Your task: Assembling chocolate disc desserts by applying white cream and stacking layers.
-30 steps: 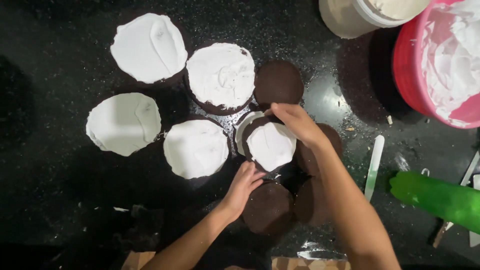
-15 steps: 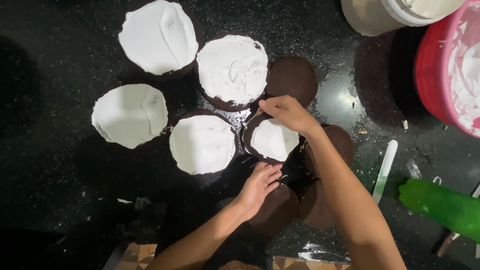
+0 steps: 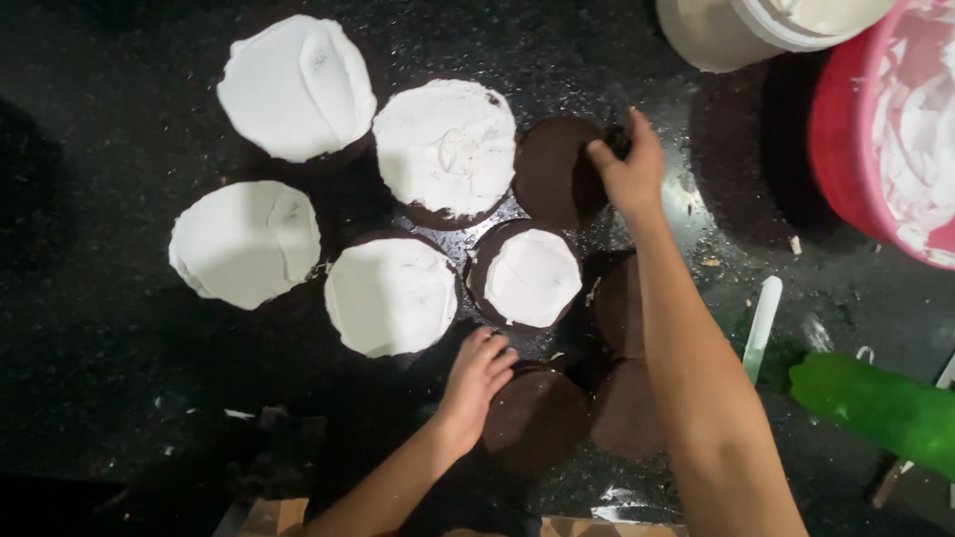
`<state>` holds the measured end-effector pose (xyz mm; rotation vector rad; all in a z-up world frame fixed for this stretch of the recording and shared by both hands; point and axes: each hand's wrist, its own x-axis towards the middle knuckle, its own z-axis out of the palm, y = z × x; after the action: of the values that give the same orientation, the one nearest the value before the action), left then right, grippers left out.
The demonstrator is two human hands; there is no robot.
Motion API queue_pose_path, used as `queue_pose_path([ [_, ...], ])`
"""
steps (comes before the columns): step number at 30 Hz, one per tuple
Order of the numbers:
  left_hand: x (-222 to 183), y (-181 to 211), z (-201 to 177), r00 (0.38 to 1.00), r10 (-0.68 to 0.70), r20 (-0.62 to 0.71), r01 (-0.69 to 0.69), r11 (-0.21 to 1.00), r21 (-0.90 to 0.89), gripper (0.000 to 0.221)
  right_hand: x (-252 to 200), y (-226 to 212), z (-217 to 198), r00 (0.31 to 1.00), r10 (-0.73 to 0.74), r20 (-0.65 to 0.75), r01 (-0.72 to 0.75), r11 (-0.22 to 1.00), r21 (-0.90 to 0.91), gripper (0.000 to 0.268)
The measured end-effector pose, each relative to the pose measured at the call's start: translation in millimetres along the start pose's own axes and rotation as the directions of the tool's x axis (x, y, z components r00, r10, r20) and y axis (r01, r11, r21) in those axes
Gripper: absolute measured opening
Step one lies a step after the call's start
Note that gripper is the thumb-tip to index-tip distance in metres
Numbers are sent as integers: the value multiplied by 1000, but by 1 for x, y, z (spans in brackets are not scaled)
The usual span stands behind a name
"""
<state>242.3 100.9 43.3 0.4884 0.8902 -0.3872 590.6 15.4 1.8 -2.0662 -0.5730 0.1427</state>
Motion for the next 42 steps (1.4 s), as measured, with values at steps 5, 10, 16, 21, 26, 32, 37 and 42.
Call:
queue_pose_path([
  [5,16,-10,-10,992,95,-80,-103,989,-108,75,8,-24,-5,892,449,53,-429,877,-216,45],
  [10,30,-21,-16,988,140,-65,-149,975,-165,75,-25,-39,-17,941,316,126,-313,949,-44,29],
  [16,25,-16,-13,967,215,-136,-234,961,-146,75,-132,-142,-21,972,-149,183,186,961,-206,25],
  [21,14,-2,2,953,264,-147,-260,965,44,72,-187,-140,-1,921,-280,271,349,902,-254,32],
  [26,13,2,5,946,318,-60,-305,938,164,73,-205,-135,3,898,-331,289,412,864,-290,32],
  [32,3,3,10,959,280,-45,-269,949,165,76,-209,-140,-1,895,-303,327,403,865,-299,28],
  [37,11,-3,2,948,317,-10,-312,937,160,77,-193,-147,14,917,-272,291,358,882,-306,33],
  [42,5,1,-4,957,288,-11,-279,936,216,77,-164,-143,43,928,-173,328,315,836,-450,63],
])
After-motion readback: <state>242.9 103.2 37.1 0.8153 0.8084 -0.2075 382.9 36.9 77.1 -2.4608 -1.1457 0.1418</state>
